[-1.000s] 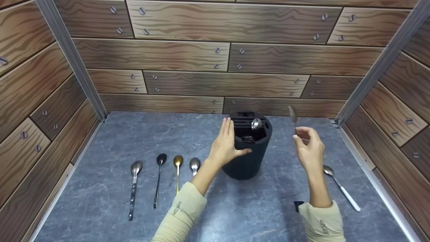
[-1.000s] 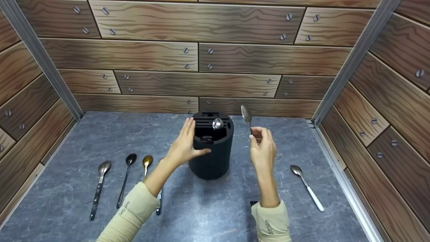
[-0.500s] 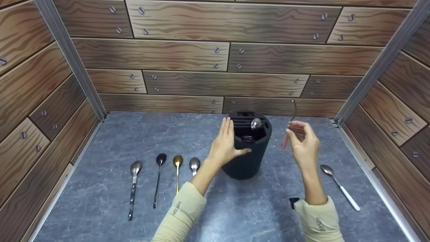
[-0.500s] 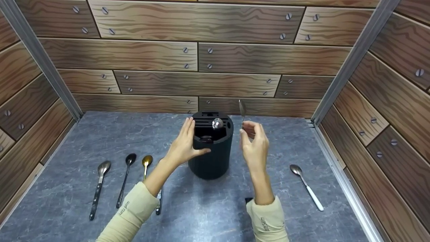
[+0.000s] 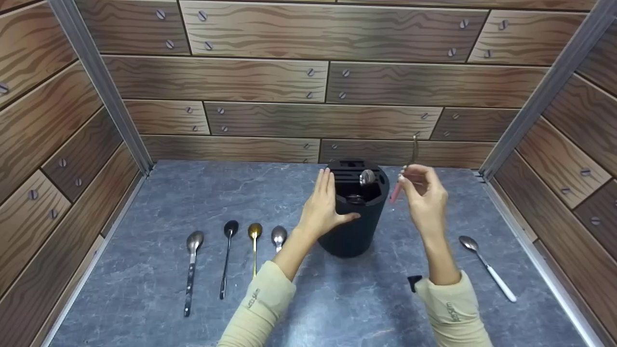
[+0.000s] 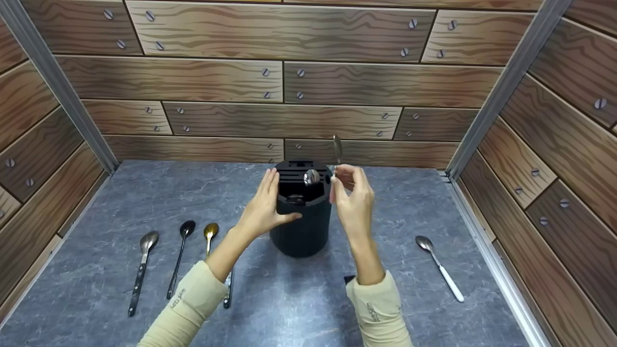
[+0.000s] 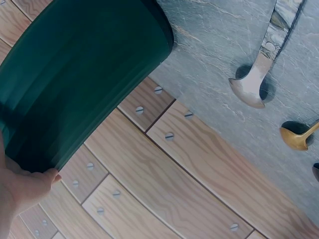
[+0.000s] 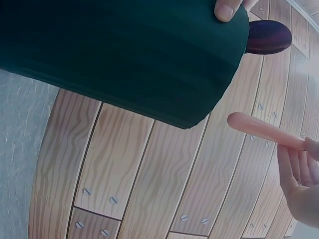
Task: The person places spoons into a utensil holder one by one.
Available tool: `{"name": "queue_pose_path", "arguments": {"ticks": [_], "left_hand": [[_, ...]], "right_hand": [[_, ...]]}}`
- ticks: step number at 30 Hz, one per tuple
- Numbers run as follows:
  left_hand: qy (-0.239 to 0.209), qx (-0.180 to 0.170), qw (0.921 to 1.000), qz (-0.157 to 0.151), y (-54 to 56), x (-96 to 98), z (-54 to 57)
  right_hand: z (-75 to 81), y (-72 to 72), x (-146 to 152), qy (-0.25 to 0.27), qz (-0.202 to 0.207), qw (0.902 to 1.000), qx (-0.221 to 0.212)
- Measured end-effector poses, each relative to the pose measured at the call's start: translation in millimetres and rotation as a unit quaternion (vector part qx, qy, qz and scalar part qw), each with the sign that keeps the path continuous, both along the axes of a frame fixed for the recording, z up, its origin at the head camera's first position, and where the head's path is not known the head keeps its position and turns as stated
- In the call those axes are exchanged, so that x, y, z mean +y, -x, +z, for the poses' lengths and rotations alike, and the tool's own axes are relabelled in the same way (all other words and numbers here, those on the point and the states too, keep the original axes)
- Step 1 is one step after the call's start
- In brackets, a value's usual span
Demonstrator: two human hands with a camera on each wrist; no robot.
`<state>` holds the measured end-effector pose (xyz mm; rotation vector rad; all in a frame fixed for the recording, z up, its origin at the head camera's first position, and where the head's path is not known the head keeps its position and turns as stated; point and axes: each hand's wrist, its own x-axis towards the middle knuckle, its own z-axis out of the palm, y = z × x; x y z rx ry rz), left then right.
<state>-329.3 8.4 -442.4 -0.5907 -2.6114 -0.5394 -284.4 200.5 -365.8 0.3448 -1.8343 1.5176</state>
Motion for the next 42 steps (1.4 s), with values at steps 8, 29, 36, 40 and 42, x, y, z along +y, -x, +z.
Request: {"name": "queue_pose_path", "arguments": {"ticks": [8, 29, 36, 40, 42], "left_hand": [[-0.002, 0.001, 1.0000, -0.003, 1.1, -0.2, 0.3], [-0.002, -0.004, 1.0000, -0.003, 1.7, 1.0, -0.7], [0.001, -0.005, 1.0000, -0.004, 0.7, 1.2, -1.2], [0.009, -0.004, 0.9999, 0.002, 0.3, 0.9, -0.7], [0.011, -0.002, 0.9999, 0.003, 0.1, 0.6, -0.5]], "right_hand": [[-3.8, 8.4, -6, -0.001, 0.021, 0.9996, 0.015], [-27.1, 27.1, -10, -0.170, 0.015, 0.9851, 0.023], [-35.3, 27.9, -5, -0.269, 0.001, 0.9624, 0.039], [-39.7, 28.4, 1, -0.321, 0.001, 0.9453, 0.057], [-41.5, 28.1, 5, -0.332, 0.004, 0.9413, 0.060]]}}
